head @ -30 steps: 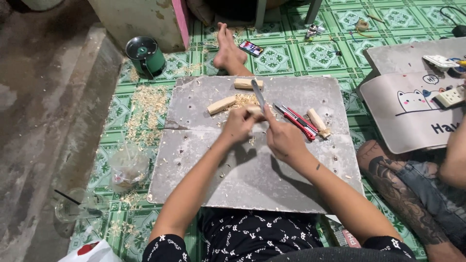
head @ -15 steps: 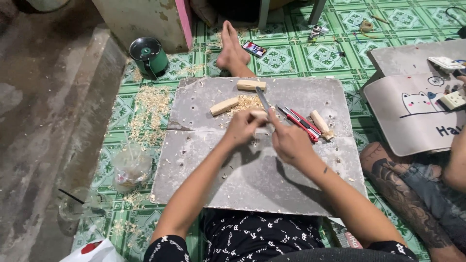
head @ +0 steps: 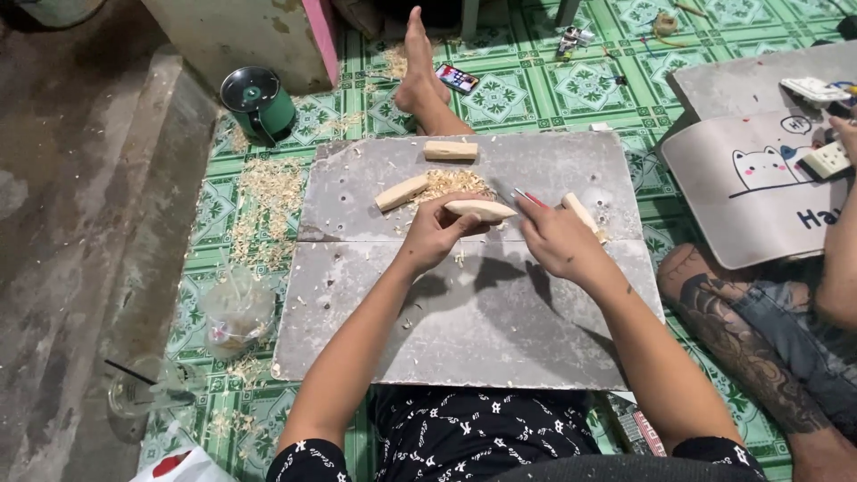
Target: Carving and shaping small pieces of wood using a utility knife while sitting on the floor.
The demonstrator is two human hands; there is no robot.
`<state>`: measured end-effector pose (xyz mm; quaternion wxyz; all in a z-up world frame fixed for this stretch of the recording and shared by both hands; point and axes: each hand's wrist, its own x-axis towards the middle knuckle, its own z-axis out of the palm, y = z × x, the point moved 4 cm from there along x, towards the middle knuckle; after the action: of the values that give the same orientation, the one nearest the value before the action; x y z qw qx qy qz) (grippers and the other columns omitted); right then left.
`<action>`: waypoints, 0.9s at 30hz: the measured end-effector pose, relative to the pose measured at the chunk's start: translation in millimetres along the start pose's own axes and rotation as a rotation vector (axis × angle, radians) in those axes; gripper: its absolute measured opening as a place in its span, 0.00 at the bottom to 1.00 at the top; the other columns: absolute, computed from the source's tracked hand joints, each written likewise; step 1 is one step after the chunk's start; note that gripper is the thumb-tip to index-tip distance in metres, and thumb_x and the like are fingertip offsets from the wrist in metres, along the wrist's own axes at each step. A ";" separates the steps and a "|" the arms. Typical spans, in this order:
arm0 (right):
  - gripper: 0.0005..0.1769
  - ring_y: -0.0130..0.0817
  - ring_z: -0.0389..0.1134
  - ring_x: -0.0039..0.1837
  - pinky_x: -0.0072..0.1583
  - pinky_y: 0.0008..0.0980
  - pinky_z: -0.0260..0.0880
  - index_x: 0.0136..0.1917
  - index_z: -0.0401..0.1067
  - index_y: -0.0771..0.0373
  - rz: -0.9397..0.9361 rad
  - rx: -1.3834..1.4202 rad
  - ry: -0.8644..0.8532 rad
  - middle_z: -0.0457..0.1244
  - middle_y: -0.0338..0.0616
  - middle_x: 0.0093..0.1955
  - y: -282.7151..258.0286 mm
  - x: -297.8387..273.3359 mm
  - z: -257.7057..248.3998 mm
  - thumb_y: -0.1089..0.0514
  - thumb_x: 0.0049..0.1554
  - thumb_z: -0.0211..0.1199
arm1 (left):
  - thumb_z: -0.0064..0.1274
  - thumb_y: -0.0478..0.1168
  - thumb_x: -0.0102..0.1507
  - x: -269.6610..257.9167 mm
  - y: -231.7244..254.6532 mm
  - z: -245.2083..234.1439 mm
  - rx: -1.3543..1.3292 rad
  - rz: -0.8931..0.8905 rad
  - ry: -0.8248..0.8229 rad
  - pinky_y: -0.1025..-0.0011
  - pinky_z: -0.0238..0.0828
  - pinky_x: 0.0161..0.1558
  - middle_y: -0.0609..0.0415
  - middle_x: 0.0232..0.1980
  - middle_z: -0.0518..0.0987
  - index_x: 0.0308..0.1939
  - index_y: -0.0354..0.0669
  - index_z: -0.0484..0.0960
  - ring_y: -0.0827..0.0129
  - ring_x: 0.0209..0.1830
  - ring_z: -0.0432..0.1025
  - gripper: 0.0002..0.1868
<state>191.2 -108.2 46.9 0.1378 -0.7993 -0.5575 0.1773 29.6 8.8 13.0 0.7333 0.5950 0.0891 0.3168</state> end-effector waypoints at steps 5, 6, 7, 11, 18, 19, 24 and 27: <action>0.26 0.69 0.68 0.60 0.63 0.62 0.67 0.67 0.68 0.53 -0.051 -0.038 -0.240 0.69 0.68 0.52 -19.0 -14.5 -8.8 0.47 0.60 0.44 | 0.57 0.32 0.66 0.0 5.2 2.7 -0.004 -0.020 -0.009 0.60 0.82 0.53 0.40 0.51 0.83 0.59 0.34 0.79 0.63 0.50 0.78 0.17; 0.26 0.68 0.69 0.60 0.63 0.62 0.67 0.69 0.66 0.52 -0.055 -0.083 -0.264 0.69 0.67 0.53 -28.8 -22.6 -16.9 0.48 0.60 0.45 | 0.58 0.31 0.66 -0.3 9.9 3.7 0.003 -0.023 -0.013 0.59 0.82 0.52 0.39 0.51 0.83 0.59 0.34 0.80 0.63 0.50 0.78 0.17; 0.26 0.66 0.69 0.61 0.63 0.61 0.68 0.71 0.63 0.52 -0.063 -0.130 -0.290 0.69 0.66 0.53 -39.7 -29.4 -25.1 0.50 0.60 0.46 | 0.58 0.31 0.65 -0.9 15.3 3.3 0.010 -0.024 -0.012 0.59 0.82 0.52 0.38 0.52 0.83 0.59 0.33 0.80 0.62 0.50 0.78 0.17; 0.25 0.67 0.68 0.62 0.63 0.59 0.68 0.69 0.67 0.59 -0.127 -0.137 -0.232 0.68 0.67 0.56 -8.1 -8.1 -3.2 0.51 0.62 0.47 | 0.56 0.28 0.64 -0.5 11.0 2.2 -0.004 -0.036 -0.010 0.63 0.84 0.50 0.38 0.50 0.82 0.56 0.31 0.80 0.59 0.48 0.80 0.15; 0.24 0.61 0.67 0.61 0.59 0.54 0.70 0.70 0.68 0.60 -0.226 0.011 -0.020 0.66 0.62 0.57 -16.7 -33.3 -40.8 0.55 0.62 0.54 | 0.66 0.31 0.57 1.8 36.2 -5.7 0.296 -0.139 0.135 0.68 0.85 0.44 0.40 0.43 0.83 0.48 0.33 0.84 0.60 0.40 0.81 0.16; 0.20 0.64 0.68 0.59 0.57 0.55 0.70 0.65 0.72 0.65 -0.336 0.101 0.070 0.67 0.63 0.54 -19.2 -40.7 -48.7 0.59 0.61 0.56 | 0.70 0.33 0.55 0.9 41.0 -10.0 0.380 -0.173 0.193 0.69 0.86 0.42 0.42 0.41 0.83 0.46 0.36 0.85 0.61 0.38 0.82 0.17; 0.17 0.43 0.72 0.61 0.65 0.43 0.68 0.58 0.75 0.62 -0.692 0.118 0.273 0.70 0.47 0.59 -47.2 -136.3 -97.5 0.56 0.61 0.52 | 0.70 0.39 0.52 0.3 42.7 -14.1 0.694 -0.165 0.265 0.75 0.76 0.45 0.60 0.44 0.83 0.37 0.49 0.84 0.72 0.44 0.78 0.12; 0.18 0.33 0.71 0.52 0.55 0.35 0.68 0.58 0.62 0.32 -0.269 -0.441 -0.340 0.67 0.32 0.46 65.4 -157.8 -8.1 0.32 0.56 0.50 | 0.68 0.39 0.53 0.3 43.1 -10.6 0.735 -0.257 0.246 0.75 0.72 0.42 0.60 0.41 0.84 0.37 0.50 0.83 0.73 0.41 0.78 0.11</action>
<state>200.0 -278.9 47.3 -0.1121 -0.6876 -0.6985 0.1634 8.9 21.5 50.2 0.4894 0.7591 0.3569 0.2384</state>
